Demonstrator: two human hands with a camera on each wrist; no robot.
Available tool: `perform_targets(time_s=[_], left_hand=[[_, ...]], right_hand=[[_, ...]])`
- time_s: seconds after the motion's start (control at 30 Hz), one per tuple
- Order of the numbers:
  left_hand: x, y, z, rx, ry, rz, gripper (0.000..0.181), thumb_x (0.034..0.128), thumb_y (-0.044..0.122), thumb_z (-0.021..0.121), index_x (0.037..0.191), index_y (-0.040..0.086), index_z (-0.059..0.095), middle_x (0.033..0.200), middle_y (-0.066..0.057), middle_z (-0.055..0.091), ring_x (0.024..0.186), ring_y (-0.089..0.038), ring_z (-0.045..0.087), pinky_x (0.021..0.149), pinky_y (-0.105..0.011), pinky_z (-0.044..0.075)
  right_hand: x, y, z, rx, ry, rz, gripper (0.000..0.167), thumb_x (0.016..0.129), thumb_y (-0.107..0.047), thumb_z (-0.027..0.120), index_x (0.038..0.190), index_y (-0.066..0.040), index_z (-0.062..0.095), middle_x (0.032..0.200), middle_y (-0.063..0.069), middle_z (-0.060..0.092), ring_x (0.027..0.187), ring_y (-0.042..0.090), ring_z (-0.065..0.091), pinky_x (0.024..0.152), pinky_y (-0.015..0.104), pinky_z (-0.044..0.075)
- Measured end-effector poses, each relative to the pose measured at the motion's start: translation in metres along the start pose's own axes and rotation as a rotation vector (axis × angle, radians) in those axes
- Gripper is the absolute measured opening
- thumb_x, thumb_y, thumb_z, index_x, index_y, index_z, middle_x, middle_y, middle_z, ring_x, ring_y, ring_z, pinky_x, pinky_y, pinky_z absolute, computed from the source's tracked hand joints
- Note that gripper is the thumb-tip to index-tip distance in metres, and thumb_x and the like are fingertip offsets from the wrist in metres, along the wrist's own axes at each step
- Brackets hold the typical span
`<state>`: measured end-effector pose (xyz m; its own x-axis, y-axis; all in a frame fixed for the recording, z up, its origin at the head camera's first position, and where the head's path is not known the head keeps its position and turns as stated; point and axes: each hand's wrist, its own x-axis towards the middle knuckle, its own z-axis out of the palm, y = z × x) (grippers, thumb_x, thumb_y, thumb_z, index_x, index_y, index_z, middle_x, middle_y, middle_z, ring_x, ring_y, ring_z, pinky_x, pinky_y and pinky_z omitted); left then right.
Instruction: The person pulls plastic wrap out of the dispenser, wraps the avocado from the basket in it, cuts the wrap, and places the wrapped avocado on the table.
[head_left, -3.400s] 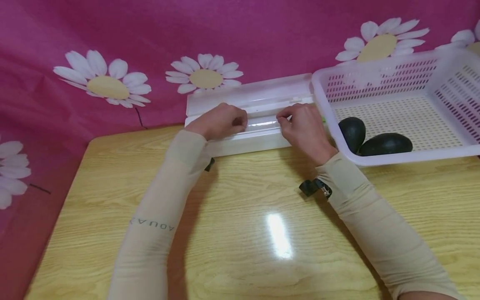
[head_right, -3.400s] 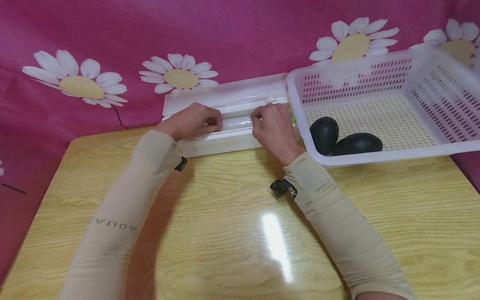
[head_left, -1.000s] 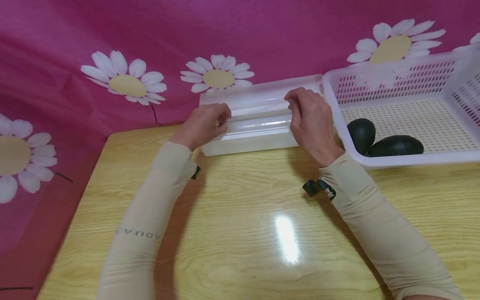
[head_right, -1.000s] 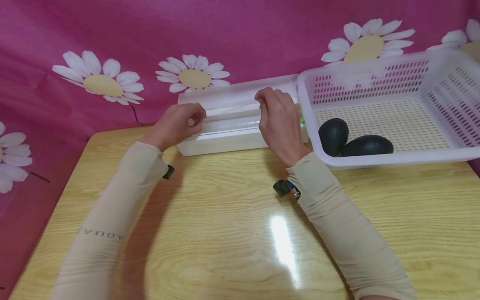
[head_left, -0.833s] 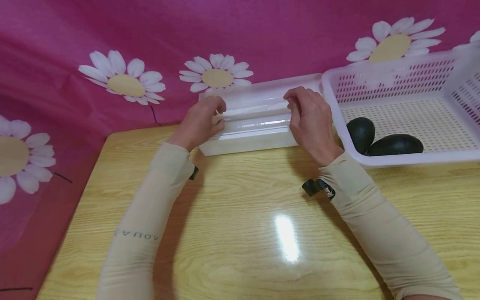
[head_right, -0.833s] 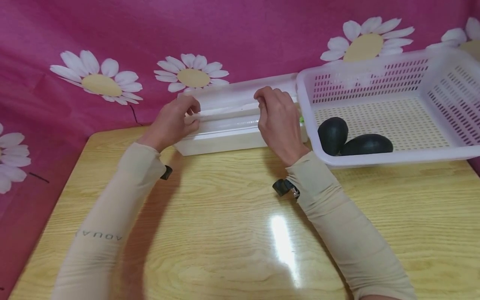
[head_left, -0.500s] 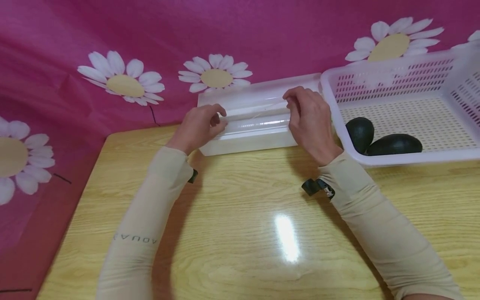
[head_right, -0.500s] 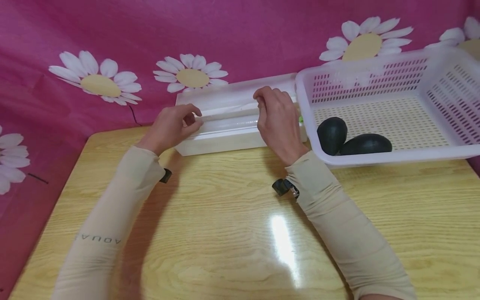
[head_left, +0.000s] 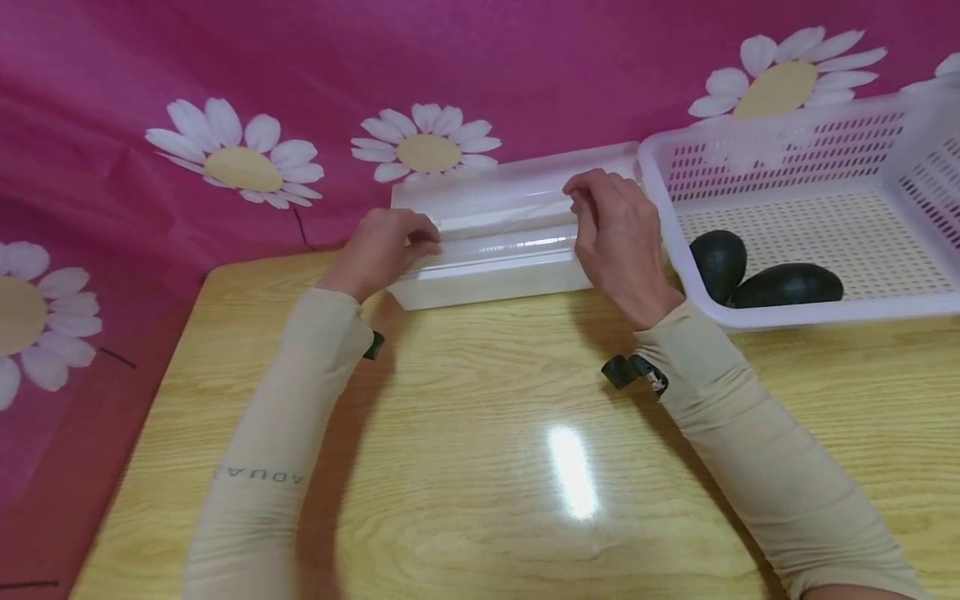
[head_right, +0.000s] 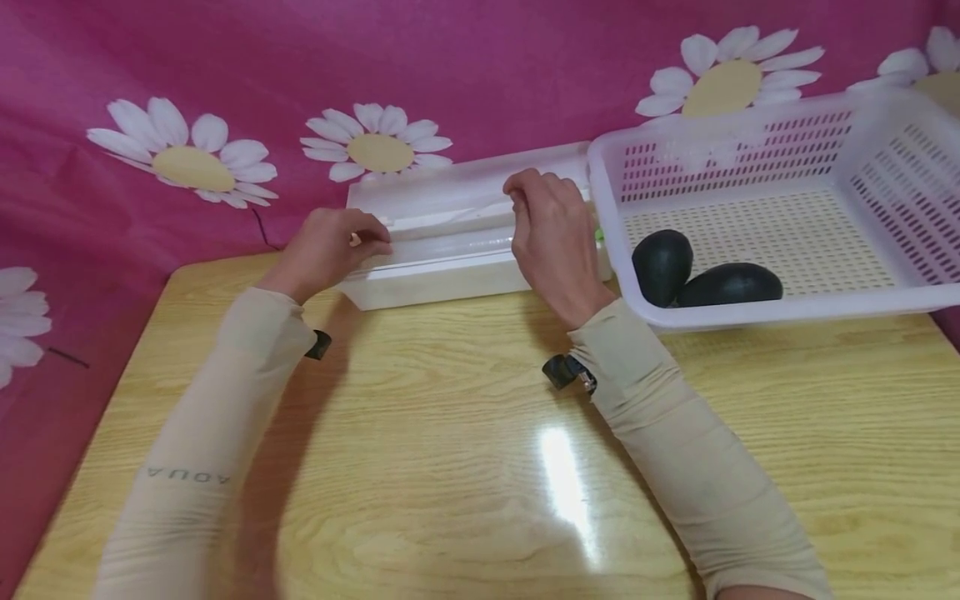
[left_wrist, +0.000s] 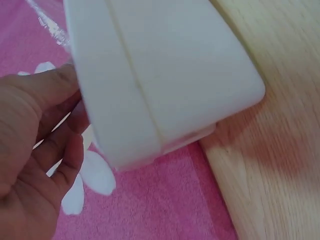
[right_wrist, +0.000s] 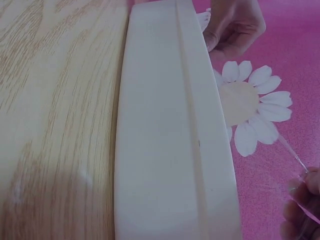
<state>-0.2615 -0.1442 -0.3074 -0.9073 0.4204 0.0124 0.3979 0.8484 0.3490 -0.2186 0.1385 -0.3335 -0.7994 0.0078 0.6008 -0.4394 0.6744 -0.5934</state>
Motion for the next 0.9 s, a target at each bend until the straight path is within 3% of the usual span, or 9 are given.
perform_targets(time_s=[0.2,0.33,0.47,0.63,0.9], left_hand=[[0.002,0.003,0.004,-0.012,-0.025,-0.010,0.023,0.0961,0.024,0.075,0.112,0.008,0.078,0.106,-0.010,0.077,0.097,-0.025,0.067,0.095,-0.039,0.057],[0.004,0.005,0.008,0.029,-0.046,0.011,0.023,0.0970,0.024,0.074,0.113,0.008,0.078,0.104,-0.011,0.077,0.096,-0.026,0.066,0.094,-0.039,0.056],[-0.001,0.002,0.004,0.027,-0.025,0.043,0.020,0.0972,0.021,0.073,0.111,0.007,0.078,0.103,-0.011,0.077,0.097,-0.026,0.069,0.094,-0.040,0.057],[-0.011,-0.003,-0.005,-0.006,0.038,0.039,0.020,0.1004,0.020,0.068,0.111,0.003,0.072,0.107,-0.014,0.073,0.100,-0.029,0.068,0.095,-0.043,0.057],[-0.020,-0.008,-0.010,-0.133,0.168,0.001,0.018,0.1038,0.019,0.054,0.110,0.003,0.058,0.107,-0.014,0.068,0.107,-0.030,0.065,0.103,-0.046,0.055]], right_hand=[[0.000,0.002,-0.001,-0.010,0.002,0.010,0.022,0.105,-0.005,0.051,0.113,0.005,0.068,0.100,0.023,0.071,0.093,0.038,0.062,0.085,0.048,0.050],[0.000,0.002,0.000,-0.003,0.001,0.003,0.022,0.105,-0.006,0.051,0.113,0.004,0.069,0.100,0.023,0.071,0.093,0.038,0.062,0.085,0.048,0.050],[0.001,-0.001,0.000,0.004,0.001,-0.009,0.022,0.105,-0.006,0.052,0.113,0.005,0.069,0.100,0.023,0.071,0.093,0.038,0.063,0.085,0.048,0.051],[0.002,-0.006,-0.001,0.001,-0.013,0.005,0.024,0.106,-0.008,0.050,0.115,0.005,0.068,0.102,0.023,0.071,0.094,0.038,0.063,0.087,0.048,0.051],[0.000,-0.006,-0.004,-0.019,-0.068,0.059,0.025,0.107,-0.009,0.049,0.115,0.006,0.068,0.104,0.024,0.070,0.098,0.038,0.061,0.091,0.049,0.050]])
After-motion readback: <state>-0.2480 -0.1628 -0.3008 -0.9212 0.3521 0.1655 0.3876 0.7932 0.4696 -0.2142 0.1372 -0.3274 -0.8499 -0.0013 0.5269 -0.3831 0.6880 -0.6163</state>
